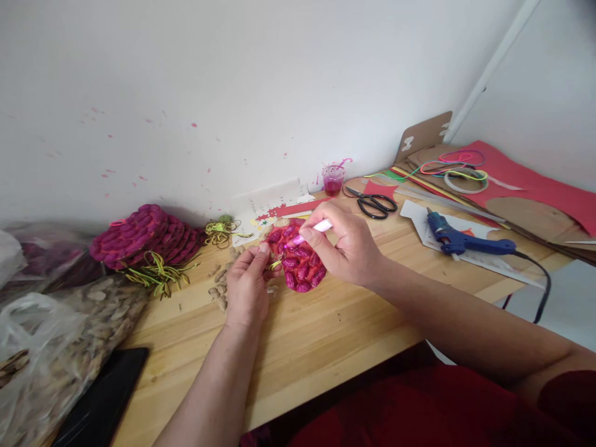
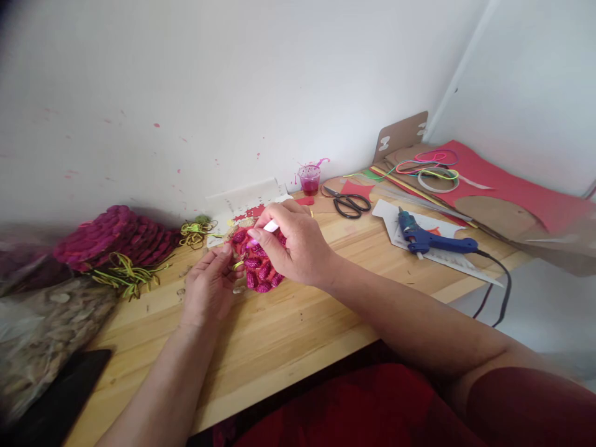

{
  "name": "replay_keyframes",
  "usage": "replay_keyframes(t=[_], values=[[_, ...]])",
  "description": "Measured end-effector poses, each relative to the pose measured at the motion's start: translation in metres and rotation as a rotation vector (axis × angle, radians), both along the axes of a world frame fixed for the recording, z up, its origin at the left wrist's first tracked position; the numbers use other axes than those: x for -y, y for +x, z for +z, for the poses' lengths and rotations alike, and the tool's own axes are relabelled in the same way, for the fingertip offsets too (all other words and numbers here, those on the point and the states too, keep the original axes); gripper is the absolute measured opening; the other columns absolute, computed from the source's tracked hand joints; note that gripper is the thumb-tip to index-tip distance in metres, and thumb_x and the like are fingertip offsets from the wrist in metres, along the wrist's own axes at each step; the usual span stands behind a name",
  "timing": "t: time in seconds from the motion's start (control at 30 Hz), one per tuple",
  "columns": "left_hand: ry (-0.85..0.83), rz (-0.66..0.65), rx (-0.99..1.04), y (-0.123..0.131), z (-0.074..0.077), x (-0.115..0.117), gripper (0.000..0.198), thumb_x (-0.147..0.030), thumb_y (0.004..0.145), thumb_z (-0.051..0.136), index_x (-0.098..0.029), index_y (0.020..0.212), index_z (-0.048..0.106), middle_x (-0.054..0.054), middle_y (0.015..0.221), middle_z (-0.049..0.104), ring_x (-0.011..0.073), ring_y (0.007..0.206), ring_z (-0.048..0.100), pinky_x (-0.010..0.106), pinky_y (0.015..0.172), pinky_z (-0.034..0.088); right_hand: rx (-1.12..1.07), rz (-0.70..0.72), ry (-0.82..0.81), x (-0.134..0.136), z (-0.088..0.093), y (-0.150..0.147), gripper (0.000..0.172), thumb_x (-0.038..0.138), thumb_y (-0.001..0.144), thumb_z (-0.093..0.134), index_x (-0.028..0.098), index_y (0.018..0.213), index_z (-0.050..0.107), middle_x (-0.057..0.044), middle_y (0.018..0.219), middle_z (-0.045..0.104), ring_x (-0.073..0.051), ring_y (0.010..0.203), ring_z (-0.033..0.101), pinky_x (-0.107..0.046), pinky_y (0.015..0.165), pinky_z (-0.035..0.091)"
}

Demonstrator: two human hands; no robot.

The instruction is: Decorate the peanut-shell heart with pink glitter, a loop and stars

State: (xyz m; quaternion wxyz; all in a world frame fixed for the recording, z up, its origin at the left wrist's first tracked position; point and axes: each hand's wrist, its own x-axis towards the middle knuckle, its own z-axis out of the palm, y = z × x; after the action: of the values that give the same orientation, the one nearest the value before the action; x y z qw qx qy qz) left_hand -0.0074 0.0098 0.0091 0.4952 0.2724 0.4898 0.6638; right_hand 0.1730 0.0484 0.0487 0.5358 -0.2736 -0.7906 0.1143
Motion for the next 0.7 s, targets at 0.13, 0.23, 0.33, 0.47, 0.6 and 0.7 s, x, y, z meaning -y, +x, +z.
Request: replay_keyframes(t=[0.13,0.23,0.33,0.47,0.6,0.7], values=[[0.008,0.000,0.003,-0.0001,-0.0016,-0.0004,0.043,-0.042,0.053,0.095,-0.015,0.072,0.068,-0.002,0.066,0.063,0.0072,0.052,0.057,0.018,0.050,0.049,0.006,0.027,0.000,0.0005,0.0006,0.0004,0.014,0.025,0.097,0.061,0.022,0.084,0.059,-0.003,0.078,0.064,-0.019,0.077,0.059,-0.035,0.074,0.044],[0.012,-0.005,-0.002,-0.0004,-0.0022,-0.0008,0.041,-0.041,0.056,0.094,-0.015,0.073,0.068,-0.002,0.067,0.063,0.0076,0.052,0.057,0.019,0.050,0.050,0.000,0.024,-0.010,0.0012,0.0017,0.0002,0.014,0.026,0.097,0.060,0.023,0.084,0.058,-0.003,0.079,0.065,-0.019,0.077,0.059,-0.035,0.073,0.044],[0.016,-0.006,0.006,-0.0007,-0.0021,-0.0009,0.042,-0.041,0.055,0.094,-0.015,0.073,0.067,-0.002,0.067,0.063,0.0075,0.052,0.057,0.019,0.050,0.050,-0.001,0.010,-0.020,0.0015,0.0023,0.0003,0.015,0.027,0.098,0.060,0.023,0.084,0.058,-0.003,0.080,0.067,-0.020,0.079,0.060,-0.036,0.076,0.045],[0.018,-0.002,0.028,-0.0013,-0.0022,-0.0010,0.044,-0.043,0.053,0.096,-0.015,0.071,0.067,-0.002,0.066,0.063,0.0077,0.052,0.057,0.019,0.050,0.050,0.011,0.021,-0.003,0.0017,0.0009,-0.0003,0.013,0.026,0.097,0.061,0.022,0.084,0.059,-0.003,0.078,0.064,-0.019,0.077,0.059,-0.036,0.075,0.045],[0.037,-0.009,0.021,-0.0017,-0.0027,-0.0009,0.043,-0.044,0.055,0.095,-0.015,0.071,0.068,-0.002,0.067,0.063,0.0077,0.053,0.057,0.018,0.051,0.051,-0.003,0.006,0.007,0.0021,-0.0003,-0.0013,0.014,0.026,0.098,0.061,0.022,0.084,0.059,-0.003,0.078,0.066,-0.020,0.079,0.060,-0.036,0.076,0.044],[0.041,-0.006,0.010,-0.0012,-0.0028,-0.0010,0.043,-0.044,0.055,0.095,-0.015,0.072,0.068,-0.002,0.067,0.063,0.0076,0.055,0.057,0.019,0.052,0.051,0.009,-0.015,0.004,0.0023,-0.0007,-0.0016,0.014,0.026,0.098,0.061,0.023,0.084,0.058,-0.003,0.079,0.067,-0.020,0.080,0.060,-0.036,0.076,0.043]])
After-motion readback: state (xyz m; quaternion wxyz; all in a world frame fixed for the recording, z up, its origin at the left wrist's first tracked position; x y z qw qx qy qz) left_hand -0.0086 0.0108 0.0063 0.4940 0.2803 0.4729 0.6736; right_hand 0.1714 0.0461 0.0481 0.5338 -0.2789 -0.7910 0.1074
